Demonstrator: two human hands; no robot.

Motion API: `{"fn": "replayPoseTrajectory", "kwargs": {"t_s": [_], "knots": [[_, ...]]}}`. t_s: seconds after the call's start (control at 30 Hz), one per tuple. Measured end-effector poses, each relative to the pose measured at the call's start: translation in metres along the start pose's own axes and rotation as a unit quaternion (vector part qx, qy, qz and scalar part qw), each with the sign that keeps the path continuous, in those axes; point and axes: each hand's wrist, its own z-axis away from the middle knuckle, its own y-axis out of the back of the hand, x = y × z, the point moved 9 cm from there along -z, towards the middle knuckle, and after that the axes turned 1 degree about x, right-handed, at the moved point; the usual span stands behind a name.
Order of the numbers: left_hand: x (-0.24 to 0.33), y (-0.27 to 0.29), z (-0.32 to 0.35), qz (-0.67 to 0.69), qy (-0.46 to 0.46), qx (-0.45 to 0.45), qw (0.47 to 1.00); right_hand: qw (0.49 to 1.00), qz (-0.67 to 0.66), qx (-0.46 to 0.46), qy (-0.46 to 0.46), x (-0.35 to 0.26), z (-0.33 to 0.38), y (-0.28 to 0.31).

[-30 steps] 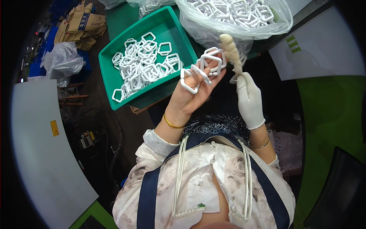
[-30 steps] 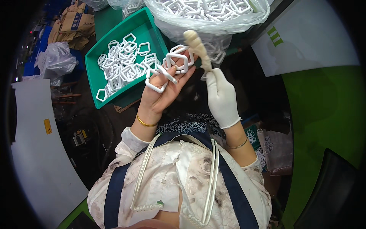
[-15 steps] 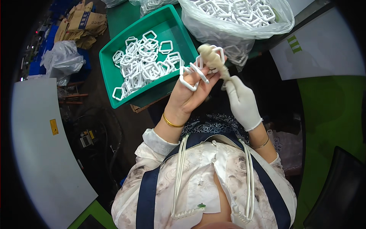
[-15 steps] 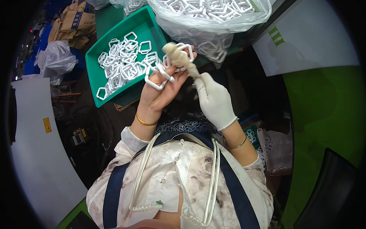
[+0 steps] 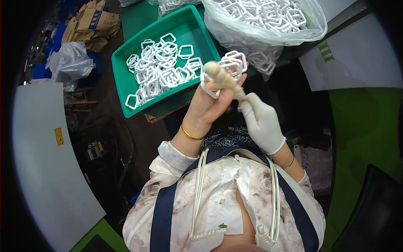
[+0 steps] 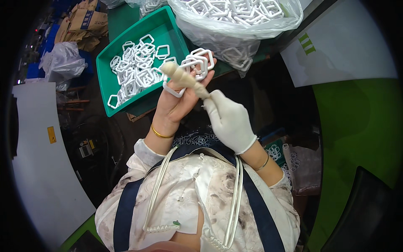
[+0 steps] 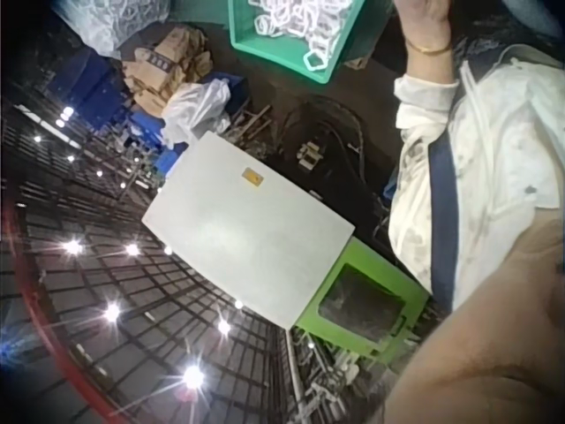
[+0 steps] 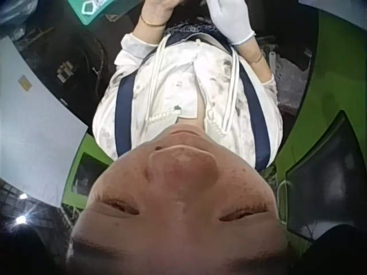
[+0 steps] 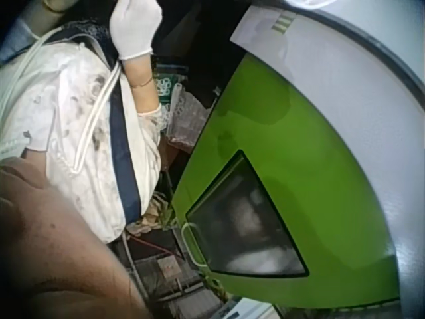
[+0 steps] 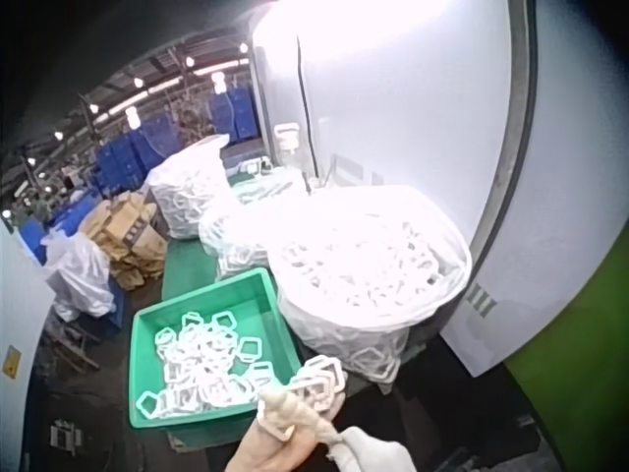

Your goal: Assembling small white plastic rings onto a cylindrical component at a manual workstation.

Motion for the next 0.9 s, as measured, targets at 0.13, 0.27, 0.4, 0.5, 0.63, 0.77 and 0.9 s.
{"fn": "replayPoseTrajectory", "kwargs": {"t_s": [0.13, 0.27, 0.4, 0.5, 0.63, 0.77, 0.9], "knots": [[0.005, -0.018, 0.003, -0.031, 0.004, -0.032, 0.999, 0.997, -0.022, 0.023, -0.077, 0.025, -0.006, 0.012], [0.012, -0.009, 0.005, -0.036, -0.03, -0.03, 0.998, 0.997, -0.034, 0.048, -0.042, 0.016, -0.008, 0.018], [0.01, -0.019, 0.001, -0.017, -0.015, -0.028, 0.999, 0.997, 0.005, -0.076, 0.03, -0.007, 0.003, -0.017], [0.016, -0.019, 0.001, -0.045, -0.023, -0.023, 0.998, 0.981, 0.066, -0.183, 0.027, -0.005, 0.01, -0.021], [0.015, -0.021, 0.001, -0.048, -0.009, -0.052, 0.997, 0.997, -0.043, -0.039, -0.048, 0.012, -0.004, 0.007], [0.016, -0.017, -0.001, -0.112, -0.047, 0.009, 0.993, 0.993, -0.065, 0.076, -0.065, 0.021, -0.011, 0.031], [0.008, -0.013, 0.001, -0.201, -0.075, 0.083, 0.973, 0.992, -0.1, 0.045, -0.063, 0.002, -0.007, 0.01]]}}
